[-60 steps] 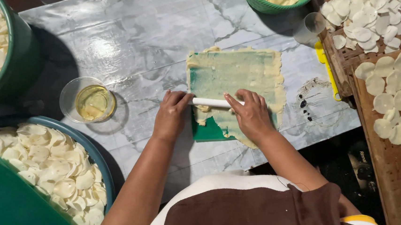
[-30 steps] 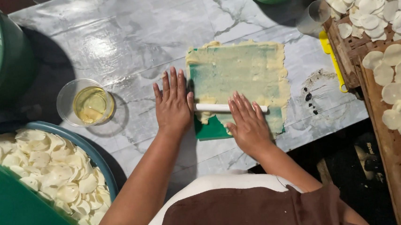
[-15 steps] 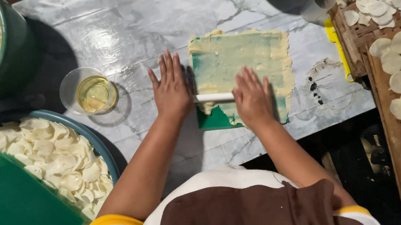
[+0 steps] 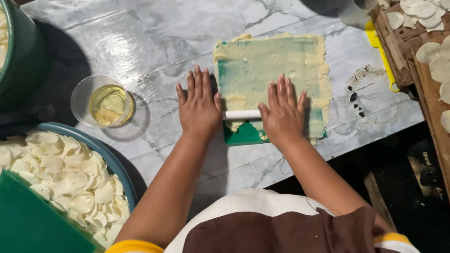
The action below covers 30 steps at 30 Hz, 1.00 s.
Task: Rolling out dough into thin sheets using a small rolling pin on a silicone mat
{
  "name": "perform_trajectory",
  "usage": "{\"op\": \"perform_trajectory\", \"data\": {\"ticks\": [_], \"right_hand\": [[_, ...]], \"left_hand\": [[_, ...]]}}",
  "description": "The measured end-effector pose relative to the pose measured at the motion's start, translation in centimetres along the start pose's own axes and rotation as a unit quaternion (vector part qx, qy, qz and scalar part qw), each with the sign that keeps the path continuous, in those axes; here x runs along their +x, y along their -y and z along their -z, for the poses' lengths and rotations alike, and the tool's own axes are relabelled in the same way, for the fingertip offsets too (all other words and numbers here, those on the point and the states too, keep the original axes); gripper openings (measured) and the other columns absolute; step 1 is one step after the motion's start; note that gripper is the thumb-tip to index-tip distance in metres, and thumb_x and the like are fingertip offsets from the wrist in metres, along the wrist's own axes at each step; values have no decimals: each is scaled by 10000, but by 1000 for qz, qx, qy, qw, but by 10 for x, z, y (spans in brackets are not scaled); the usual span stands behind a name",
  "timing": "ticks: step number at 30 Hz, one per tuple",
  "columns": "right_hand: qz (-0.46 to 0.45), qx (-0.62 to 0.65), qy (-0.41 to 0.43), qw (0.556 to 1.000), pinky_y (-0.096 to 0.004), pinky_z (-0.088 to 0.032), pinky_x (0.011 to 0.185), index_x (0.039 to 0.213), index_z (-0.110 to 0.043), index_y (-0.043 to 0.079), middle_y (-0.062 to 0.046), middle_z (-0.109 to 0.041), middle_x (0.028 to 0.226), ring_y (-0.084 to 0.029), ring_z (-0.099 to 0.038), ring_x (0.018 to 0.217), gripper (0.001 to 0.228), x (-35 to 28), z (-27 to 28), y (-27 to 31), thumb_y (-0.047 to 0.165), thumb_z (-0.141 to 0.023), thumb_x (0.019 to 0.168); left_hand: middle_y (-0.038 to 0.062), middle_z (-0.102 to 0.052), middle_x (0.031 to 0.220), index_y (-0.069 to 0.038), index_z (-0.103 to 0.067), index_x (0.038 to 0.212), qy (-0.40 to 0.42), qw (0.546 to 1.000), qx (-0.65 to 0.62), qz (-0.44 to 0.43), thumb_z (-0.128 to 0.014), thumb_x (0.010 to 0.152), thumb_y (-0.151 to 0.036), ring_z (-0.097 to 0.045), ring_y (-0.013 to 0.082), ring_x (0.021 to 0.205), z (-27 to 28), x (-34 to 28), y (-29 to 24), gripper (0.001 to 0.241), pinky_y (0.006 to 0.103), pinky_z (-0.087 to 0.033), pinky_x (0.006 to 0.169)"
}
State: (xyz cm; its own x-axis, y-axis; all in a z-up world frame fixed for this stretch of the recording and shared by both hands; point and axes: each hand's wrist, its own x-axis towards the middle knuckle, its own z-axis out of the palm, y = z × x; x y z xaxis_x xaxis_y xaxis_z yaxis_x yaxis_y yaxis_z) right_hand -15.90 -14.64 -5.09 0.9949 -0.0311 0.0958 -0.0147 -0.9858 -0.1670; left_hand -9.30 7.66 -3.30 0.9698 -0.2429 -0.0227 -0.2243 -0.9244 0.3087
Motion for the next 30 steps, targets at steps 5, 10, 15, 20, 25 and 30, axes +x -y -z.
{"op": "perform_trajectory", "data": {"ticks": [5,10,15,20,25,30], "right_hand": [[-24,3,23,999,-657,-24,1227,1607,-340,56,-186,-160,1719,-318,-110,1598,684,4,18,11,492,-377,1081],[2,-3,14,1000,-602,-62,1243,1611,-301,52,-176,-149,1729,-324,-129,1598,680,-36,20,9,435,-425,1062],[-46,-23,65,997,-760,48,1176,1619,-345,171,-121,-126,1741,-298,-81,1607,631,19,34,11,510,-313,1088],[-1,-13,45,999,-689,-49,1210,1615,-333,201,-100,-166,1735,-298,-146,1591,601,-33,36,12,439,-388,1066],[84,2,-45,995,-590,-343,1126,1409,-599,357,4,-544,1402,-241,-531,1322,448,-65,2,-32,395,-621,964],[141,-44,-66,987,-598,-322,1126,1346,-619,352,50,-572,1090,-197,-570,1121,462,-39,26,-30,178,-616,918]], "left_hand": [[152,-72,1740,-93,-113,1670,8,1000,-6,-4,-324,1086,-433,-76,331,1609,12,-3,-6,708,594,15,1272],[137,-57,1741,-101,-84,1668,46,999,-15,-9,-304,1082,-403,-59,317,1602,18,-39,-9,695,599,51,1253],[158,-17,1742,-90,-60,1672,8,1000,-6,1,-281,1094,-472,-13,327,1611,14,2,-3,727,610,57,1264],[186,-94,1727,-66,-126,1660,1,1000,-6,-20,-305,1088,-469,-90,351,1594,2,-49,-6,722,600,-5,1259],[166,-150,1722,-76,-181,1649,7,999,4,-47,-314,1079,-477,-128,338,1585,4,-71,-1,709,564,-36,1263],[136,-52,1741,-108,-104,1668,-24,999,-7,-26,-340,1096,-408,-34,329,1599,14,-45,-8,688,565,32,1269]]}}
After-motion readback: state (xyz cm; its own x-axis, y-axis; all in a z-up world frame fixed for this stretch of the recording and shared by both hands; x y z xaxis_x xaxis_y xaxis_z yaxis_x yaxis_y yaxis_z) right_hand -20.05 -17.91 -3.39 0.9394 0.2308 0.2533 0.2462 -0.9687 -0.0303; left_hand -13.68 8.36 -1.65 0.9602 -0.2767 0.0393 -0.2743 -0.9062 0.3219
